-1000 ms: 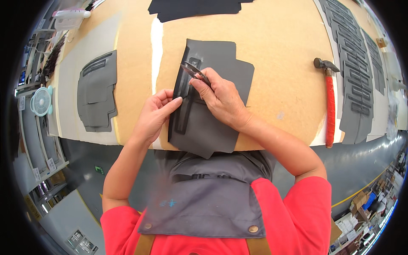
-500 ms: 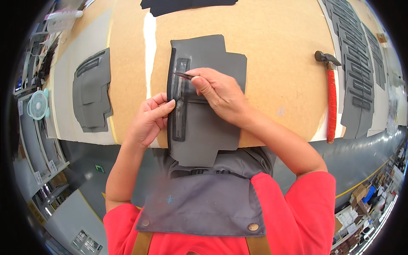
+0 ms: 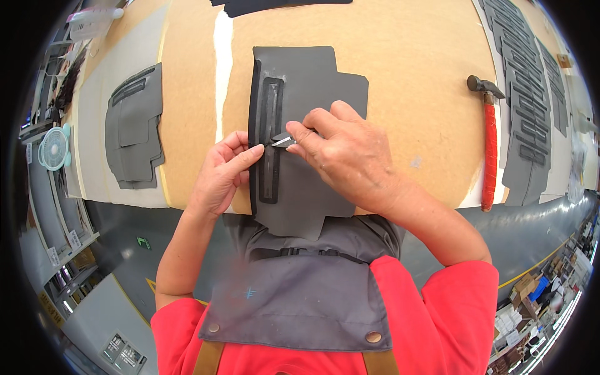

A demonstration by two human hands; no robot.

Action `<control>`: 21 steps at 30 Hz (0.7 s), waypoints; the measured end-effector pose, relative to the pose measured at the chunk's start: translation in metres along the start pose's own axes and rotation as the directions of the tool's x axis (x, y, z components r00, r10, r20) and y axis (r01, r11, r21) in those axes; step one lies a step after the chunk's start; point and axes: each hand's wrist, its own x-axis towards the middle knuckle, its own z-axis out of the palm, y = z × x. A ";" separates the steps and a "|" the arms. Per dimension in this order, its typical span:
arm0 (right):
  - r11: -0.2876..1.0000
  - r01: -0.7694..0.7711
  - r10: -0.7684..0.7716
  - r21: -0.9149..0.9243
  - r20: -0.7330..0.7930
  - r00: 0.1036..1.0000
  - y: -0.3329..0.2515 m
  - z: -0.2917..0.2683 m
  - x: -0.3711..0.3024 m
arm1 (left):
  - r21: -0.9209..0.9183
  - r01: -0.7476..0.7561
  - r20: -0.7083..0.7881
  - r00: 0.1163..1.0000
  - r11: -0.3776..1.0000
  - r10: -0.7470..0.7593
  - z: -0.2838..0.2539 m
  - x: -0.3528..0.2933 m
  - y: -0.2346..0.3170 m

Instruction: Assembling leather pieces using adhesive strips and a hammer for reinforcement.

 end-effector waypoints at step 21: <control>0.999 0.048 -0.047 -0.016 0.097 0.994 -0.016 -0.008 0.014 | 0.066 -0.057 -0.030 0.998 0.996 0.059 0.003 -0.006 0.002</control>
